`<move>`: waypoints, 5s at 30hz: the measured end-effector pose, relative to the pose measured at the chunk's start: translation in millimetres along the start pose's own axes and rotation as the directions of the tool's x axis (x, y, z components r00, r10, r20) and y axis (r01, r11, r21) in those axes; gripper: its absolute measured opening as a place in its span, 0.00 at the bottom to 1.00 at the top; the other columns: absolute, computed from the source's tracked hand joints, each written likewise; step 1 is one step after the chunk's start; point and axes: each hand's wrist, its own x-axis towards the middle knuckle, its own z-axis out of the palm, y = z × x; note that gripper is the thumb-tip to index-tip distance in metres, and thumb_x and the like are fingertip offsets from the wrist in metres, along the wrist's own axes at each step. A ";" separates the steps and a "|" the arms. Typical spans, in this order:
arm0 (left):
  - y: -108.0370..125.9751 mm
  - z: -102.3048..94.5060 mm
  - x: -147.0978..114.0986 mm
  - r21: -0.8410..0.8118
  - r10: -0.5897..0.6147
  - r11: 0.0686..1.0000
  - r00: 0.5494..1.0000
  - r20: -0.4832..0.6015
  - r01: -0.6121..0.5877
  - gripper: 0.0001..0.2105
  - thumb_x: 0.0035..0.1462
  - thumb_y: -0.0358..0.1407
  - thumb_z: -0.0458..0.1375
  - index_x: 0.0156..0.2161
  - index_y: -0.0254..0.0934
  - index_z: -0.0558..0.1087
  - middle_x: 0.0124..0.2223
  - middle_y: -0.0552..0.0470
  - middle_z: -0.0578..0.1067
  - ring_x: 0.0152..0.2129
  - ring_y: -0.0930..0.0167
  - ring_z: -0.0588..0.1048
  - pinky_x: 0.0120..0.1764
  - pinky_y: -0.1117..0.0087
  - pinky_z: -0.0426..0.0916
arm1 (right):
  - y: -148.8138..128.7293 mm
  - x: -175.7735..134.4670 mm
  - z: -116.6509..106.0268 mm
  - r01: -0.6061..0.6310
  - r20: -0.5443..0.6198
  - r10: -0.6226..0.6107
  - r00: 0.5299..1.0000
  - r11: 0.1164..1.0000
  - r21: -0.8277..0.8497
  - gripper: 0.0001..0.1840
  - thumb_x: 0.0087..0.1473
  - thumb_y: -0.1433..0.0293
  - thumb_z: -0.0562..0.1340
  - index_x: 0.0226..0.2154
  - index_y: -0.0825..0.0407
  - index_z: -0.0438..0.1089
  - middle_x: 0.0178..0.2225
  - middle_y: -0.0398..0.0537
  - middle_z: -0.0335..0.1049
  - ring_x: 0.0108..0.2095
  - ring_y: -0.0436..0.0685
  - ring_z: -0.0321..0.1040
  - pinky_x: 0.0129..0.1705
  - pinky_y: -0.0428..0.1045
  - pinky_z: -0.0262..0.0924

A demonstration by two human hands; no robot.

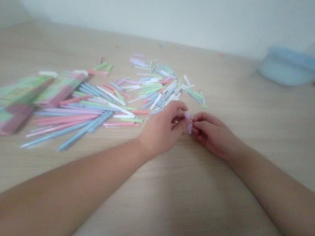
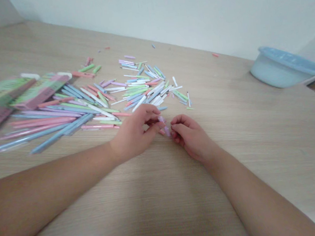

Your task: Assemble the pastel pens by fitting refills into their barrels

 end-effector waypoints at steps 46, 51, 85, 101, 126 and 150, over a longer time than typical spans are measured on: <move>42.1 -15.5 3.3 -0.761 -0.672 0.179 0.642 0.369 0.624 0.08 0.66 0.27 0.55 0.35 0.29 0.75 0.28 0.50 0.77 0.22 0.78 0.75 0.27 0.80 0.73 | 5.4 -1.7 1.1 0.137 0.013 -0.141 0.990 0.931 -0.339 0.17 0.57 0.55 0.69 0.41 0.49 0.71 0.23 0.38 0.68 0.23 0.49 0.62 0.24 0.46 0.55; 41.0 -24.2 -25.0 -0.739 -0.664 0.126 0.610 0.433 0.662 0.06 0.64 0.29 0.59 0.37 0.31 0.78 0.30 0.52 0.78 0.23 0.79 0.76 0.27 0.81 0.74 | 4.9 -1.5 1.0 0.158 0.015 -0.165 0.986 0.904 -0.397 0.15 0.59 0.58 0.67 0.44 0.49 0.74 0.27 0.40 0.72 0.24 0.49 0.65 0.27 0.47 0.61; 24.1 -34.5 -34.6 -0.713 -0.472 -0.007 0.626 0.621 0.701 0.04 0.64 0.30 0.61 0.41 0.33 0.78 0.31 0.53 0.76 0.25 0.78 0.76 0.29 0.80 0.73 | 7.8 -11.0 -4.8 0.113 0.169 -0.085 0.982 0.980 -0.163 0.16 0.62 0.61 0.63 0.50 0.44 0.79 0.38 0.48 0.77 0.36 0.56 0.73 0.32 0.51 0.67; 27.4 -27.3 -35.7 -0.826 -0.546 0.133 0.736 0.400 0.547 0.08 0.68 0.30 0.56 0.39 0.34 0.78 0.33 0.51 0.79 0.28 0.78 0.77 0.32 0.81 0.74 | -5.0 -28.6 7.6 0.262 0.205 -0.208 0.956 0.920 -0.290 0.17 0.57 0.55 0.71 0.47 0.42 0.81 0.38 0.49 0.81 0.34 0.58 0.77 0.34 0.55 0.74; 35.2 -18.6 -38.9 -0.769 -0.633 0.308 0.724 0.273 0.560 0.06 0.68 0.33 0.55 0.38 0.36 0.72 0.32 0.52 0.75 0.30 0.75 0.77 0.37 0.74 0.74 | -15.3 -60.2 20.7 0.304 0.490 -0.214 0.845 0.946 -0.111 0.13 0.61 0.69 0.69 0.48 0.41 0.81 0.36 0.45 0.82 0.32 0.51 0.80 0.34 0.43 0.75; 18.9 -48.9 -40.4 0.780 -0.175 0.625 0.980 0.097 0.034 0.09 0.65 0.33 0.52 0.48 0.37 0.72 0.48 0.43 0.75 0.45 0.59 0.75 0.46 0.57 0.71 | -9.7 -31.6 2.2 0.192 0.301 -0.164 0.939 0.979 -0.063 0.09 0.57 0.63 0.73 0.41 0.44 0.82 0.33 0.45 0.80 0.30 0.50 0.78 0.32 0.45 0.74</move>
